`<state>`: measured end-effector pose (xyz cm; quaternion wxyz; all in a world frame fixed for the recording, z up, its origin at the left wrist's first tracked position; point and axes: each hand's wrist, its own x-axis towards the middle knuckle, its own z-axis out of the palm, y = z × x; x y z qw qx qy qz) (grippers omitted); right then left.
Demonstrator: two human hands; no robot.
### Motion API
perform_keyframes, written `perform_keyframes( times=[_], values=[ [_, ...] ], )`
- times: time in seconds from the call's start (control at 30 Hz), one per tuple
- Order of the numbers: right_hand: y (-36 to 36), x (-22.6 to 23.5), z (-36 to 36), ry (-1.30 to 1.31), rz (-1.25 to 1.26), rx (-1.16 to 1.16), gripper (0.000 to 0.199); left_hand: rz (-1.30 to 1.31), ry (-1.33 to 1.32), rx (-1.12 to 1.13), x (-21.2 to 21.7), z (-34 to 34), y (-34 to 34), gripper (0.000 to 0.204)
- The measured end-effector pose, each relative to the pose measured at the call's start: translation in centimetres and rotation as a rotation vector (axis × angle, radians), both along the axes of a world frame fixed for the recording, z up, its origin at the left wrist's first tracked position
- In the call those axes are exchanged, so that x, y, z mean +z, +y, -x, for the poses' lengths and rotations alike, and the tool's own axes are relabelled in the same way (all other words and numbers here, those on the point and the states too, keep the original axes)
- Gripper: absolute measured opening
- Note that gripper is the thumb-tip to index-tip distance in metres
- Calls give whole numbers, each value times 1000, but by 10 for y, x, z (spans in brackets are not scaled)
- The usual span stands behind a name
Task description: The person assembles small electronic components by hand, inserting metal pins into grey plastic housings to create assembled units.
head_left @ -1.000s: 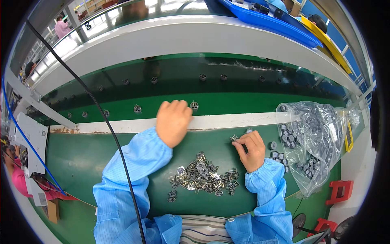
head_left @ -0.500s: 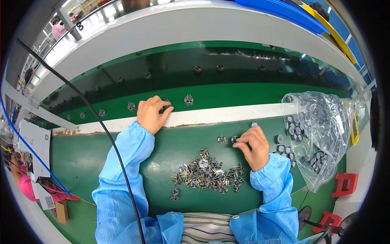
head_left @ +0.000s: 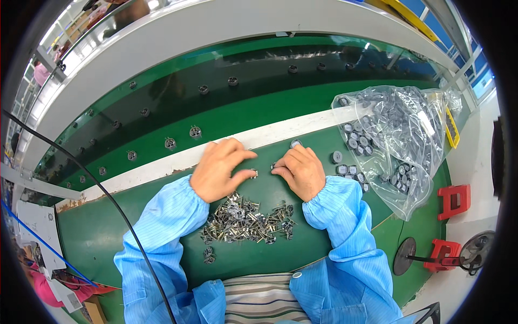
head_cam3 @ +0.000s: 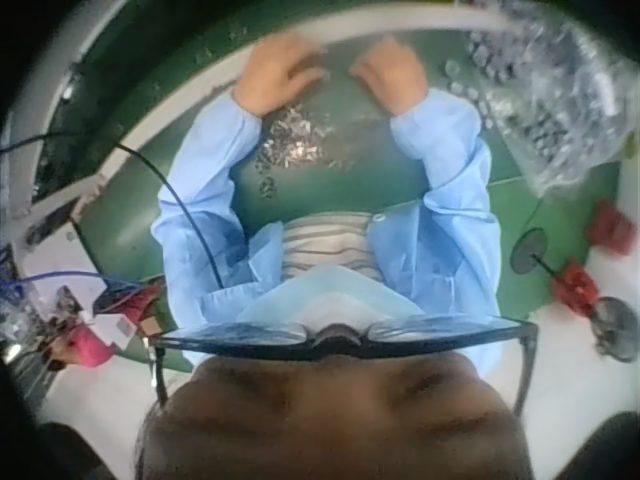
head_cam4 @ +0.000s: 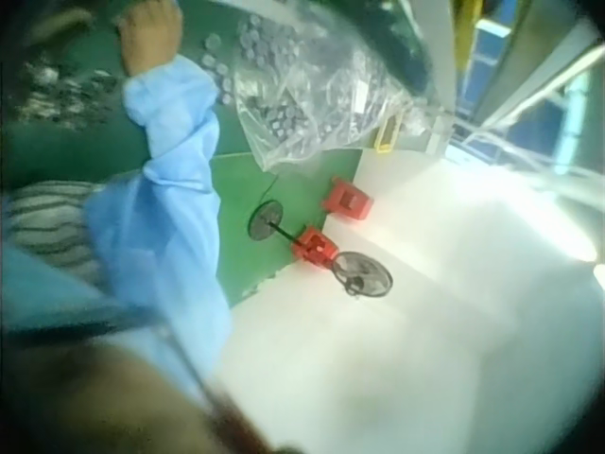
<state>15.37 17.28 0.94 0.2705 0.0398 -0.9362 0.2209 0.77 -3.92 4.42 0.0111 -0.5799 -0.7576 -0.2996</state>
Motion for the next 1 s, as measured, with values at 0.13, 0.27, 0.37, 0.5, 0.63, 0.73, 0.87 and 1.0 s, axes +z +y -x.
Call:
perform_keyframes(
  times=[0.13, 0.27, 0.37, 0.5, 0.63, 0.73, 0.87, 1.0],
  values=[
    [9, 8, -5, -32, -4, 10, 15, 109, -388, -152, -15, -4, 16, 19],
    [17, 9, -6, -12, -126, -19, 17, 223, -533, -228, -5, -9, 29, 16],
    [24, 16, -10, -13, -155, -38, 17, 364, -614, -255, 1, 0, 52, 22],
    [30, 22, -11, -10, -155, -64, 9, -23, -202, -148, -21, 12, 88, 44],
    [29, 16, -13, -67, -139, -40, 17, -99, -111, -221, -36, 8, 111, 44],
    [28, 18, -14, -127, -72, -58, 14, 53, -112, -235, -42, 9, 112, 37],
    [22, 18, -12, -152, 102, -94, 19, -39, -295, -263, -49, 19, 87, 34],
    [28, 2, -10, -168, 111, -99, 12, -36, -444, -236, -43, 16, 65, 36]
  ],
)
